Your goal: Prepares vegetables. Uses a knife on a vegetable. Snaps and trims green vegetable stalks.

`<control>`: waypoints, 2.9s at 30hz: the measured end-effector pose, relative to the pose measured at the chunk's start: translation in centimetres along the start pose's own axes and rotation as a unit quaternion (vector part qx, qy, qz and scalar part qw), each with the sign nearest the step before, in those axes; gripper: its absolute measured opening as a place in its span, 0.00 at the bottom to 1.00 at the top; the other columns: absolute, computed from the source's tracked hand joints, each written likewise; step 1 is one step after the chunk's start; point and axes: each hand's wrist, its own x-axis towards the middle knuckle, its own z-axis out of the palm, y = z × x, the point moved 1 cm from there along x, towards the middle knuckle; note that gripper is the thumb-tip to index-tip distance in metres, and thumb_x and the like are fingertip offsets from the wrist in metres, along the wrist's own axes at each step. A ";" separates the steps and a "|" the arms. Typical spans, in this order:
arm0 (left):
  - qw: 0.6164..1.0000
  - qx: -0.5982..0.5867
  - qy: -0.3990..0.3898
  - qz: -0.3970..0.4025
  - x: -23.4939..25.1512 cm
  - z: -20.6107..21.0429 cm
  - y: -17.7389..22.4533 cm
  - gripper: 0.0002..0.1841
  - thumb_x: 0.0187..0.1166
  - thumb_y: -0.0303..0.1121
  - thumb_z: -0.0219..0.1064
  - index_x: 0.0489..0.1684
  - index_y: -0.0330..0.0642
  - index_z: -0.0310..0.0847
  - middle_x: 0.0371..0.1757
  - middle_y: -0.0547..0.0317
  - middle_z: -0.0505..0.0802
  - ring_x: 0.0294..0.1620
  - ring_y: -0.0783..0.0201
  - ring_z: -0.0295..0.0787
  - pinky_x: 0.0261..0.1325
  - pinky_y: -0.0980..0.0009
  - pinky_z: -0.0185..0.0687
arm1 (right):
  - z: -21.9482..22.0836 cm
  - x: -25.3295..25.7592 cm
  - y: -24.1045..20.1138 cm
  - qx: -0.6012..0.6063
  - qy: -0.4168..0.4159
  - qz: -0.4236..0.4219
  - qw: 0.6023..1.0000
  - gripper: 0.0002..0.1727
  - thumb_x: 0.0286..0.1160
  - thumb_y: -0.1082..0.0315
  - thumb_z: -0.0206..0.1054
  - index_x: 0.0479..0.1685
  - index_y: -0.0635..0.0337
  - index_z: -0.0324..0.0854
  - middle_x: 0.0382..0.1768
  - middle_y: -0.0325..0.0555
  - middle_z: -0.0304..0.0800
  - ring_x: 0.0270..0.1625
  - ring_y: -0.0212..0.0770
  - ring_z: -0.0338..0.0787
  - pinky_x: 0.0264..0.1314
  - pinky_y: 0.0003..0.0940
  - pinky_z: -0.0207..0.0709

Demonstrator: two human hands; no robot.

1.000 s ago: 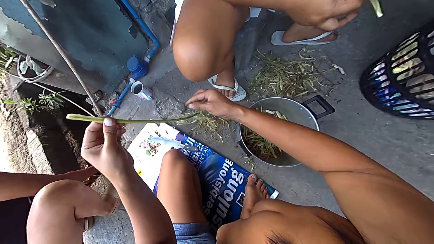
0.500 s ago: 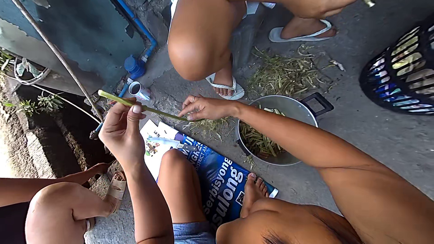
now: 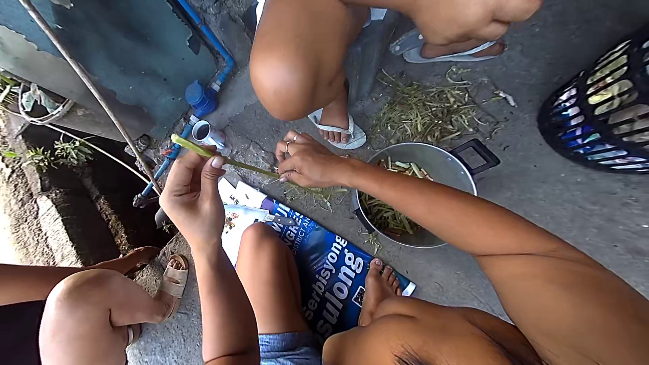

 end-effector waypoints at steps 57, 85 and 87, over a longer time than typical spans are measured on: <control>0.990 -0.061 0.031 -0.123 -2.9 4.0 -2.6 0.04 0.81 0.25 0.68 0.45 0.36 0.88 0.49 0.64 0.94 0.42 0.74 0.92 0.49 0.75 0.91 | 0.9 -0.5 -1.0 -0.048 0.159 0.004 0.986 0.09 0.74 0.66 0.71 0.34 0.59 0.95 0.45 0.55 0.89 0.58 0.59 0.84 0.59 0.52 0.75; 0.974 -0.047 0.142 -0.170 -2.0 -3.8 -2.8 0.12 0.88 0.23 0.58 0.63 0.36 0.81 0.47 0.67 0.93 0.44 0.74 0.92 0.52 0.76 0.90 | 1.7 -4.1 9.7 -0.112 -0.158 0.355 0.914 0.12 0.78 0.64 0.67 0.44 0.61 0.93 0.63 0.62 0.85 0.74 0.66 0.74 0.69 0.65 0.66; 0.975 -0.054 0.129 -0.170 -1.9 -3.3 -2.7 0.12 0.88 0.24 0.59 0.63 0.36 0.81 0.47 0.68 0.94 0.44 0.74 0.92 0.53 0.75 0.91 | 0.9 -3.6 8.8 -0.037 -0.130 0.339 0.931 0.13 0.78 0.59 0.72 0.46 0.60 0.94 0.60 0.64 0.86 0.72 0.66 0.77 0.71 0.67 0.68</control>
